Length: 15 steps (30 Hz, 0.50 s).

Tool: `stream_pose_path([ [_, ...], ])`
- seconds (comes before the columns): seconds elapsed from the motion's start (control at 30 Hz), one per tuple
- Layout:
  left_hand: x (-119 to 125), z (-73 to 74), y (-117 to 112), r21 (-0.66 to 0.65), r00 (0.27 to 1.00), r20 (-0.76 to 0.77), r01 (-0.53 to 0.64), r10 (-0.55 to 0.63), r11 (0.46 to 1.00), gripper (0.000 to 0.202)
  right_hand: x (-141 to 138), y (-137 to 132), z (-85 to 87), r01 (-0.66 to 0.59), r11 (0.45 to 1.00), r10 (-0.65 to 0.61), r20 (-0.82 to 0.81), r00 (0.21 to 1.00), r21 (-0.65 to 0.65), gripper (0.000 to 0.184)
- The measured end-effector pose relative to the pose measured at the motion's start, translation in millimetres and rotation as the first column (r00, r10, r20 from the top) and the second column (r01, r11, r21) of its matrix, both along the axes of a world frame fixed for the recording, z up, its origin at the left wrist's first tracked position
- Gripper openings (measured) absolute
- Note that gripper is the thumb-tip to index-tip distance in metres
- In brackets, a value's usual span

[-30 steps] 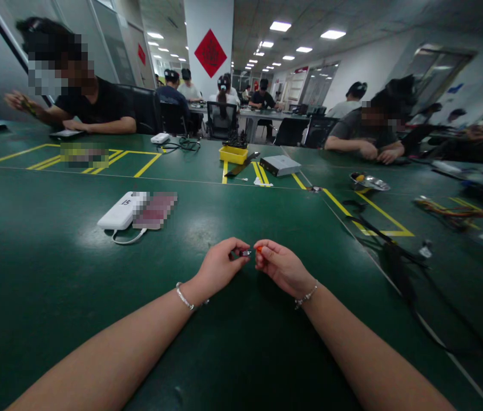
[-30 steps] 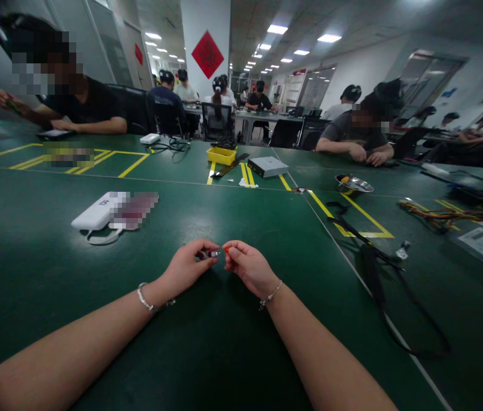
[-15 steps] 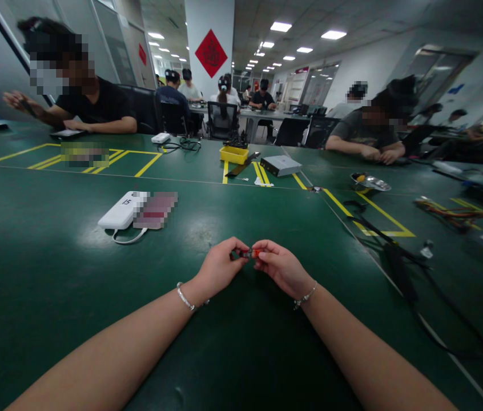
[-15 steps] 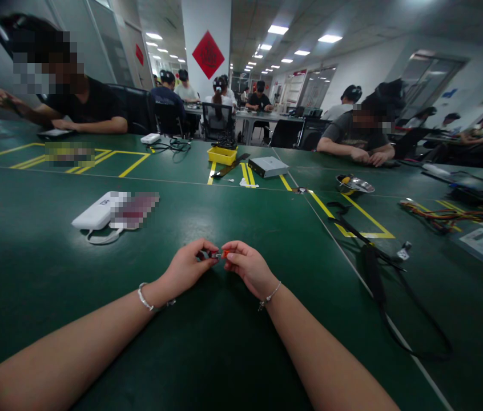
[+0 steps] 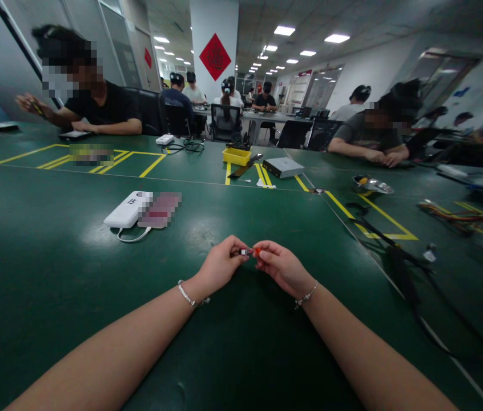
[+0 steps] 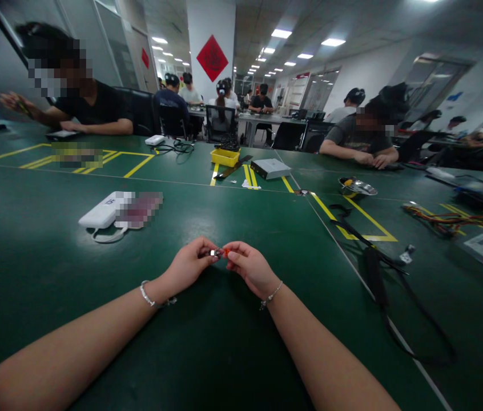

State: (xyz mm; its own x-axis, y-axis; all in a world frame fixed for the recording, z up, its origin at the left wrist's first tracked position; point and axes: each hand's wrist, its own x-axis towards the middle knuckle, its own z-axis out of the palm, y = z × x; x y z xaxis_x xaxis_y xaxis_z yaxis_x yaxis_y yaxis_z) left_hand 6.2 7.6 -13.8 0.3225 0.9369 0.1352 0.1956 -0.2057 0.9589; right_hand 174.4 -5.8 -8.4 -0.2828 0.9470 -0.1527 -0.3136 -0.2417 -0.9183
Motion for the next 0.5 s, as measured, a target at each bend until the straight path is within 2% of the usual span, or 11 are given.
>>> stream_pose_path([
  [0.13,-1,0.0,1,0.006,0.999,-0.033,0.022,-0.022,1.000,0.012,0,-1,1.8,0.014,1.000,-0.014,0.009,1.000,-0.009,0.016],
  [0.3,-1,2.5,1,0.098,0.992,-0.115,0.063,-0.051,0.993,0.015,-1,-2,4.6,0.031,0.999,-0.030,0.041,0.999,-0.019,0.017],
  [0.5,-3,12.0,-5,0.111,0.956,-0.279,0.128,-0.093,0.985,0.029,-2,0,0.5,0.094,0.987,-0.120,0.202,0.972,0.133,0.018],
])
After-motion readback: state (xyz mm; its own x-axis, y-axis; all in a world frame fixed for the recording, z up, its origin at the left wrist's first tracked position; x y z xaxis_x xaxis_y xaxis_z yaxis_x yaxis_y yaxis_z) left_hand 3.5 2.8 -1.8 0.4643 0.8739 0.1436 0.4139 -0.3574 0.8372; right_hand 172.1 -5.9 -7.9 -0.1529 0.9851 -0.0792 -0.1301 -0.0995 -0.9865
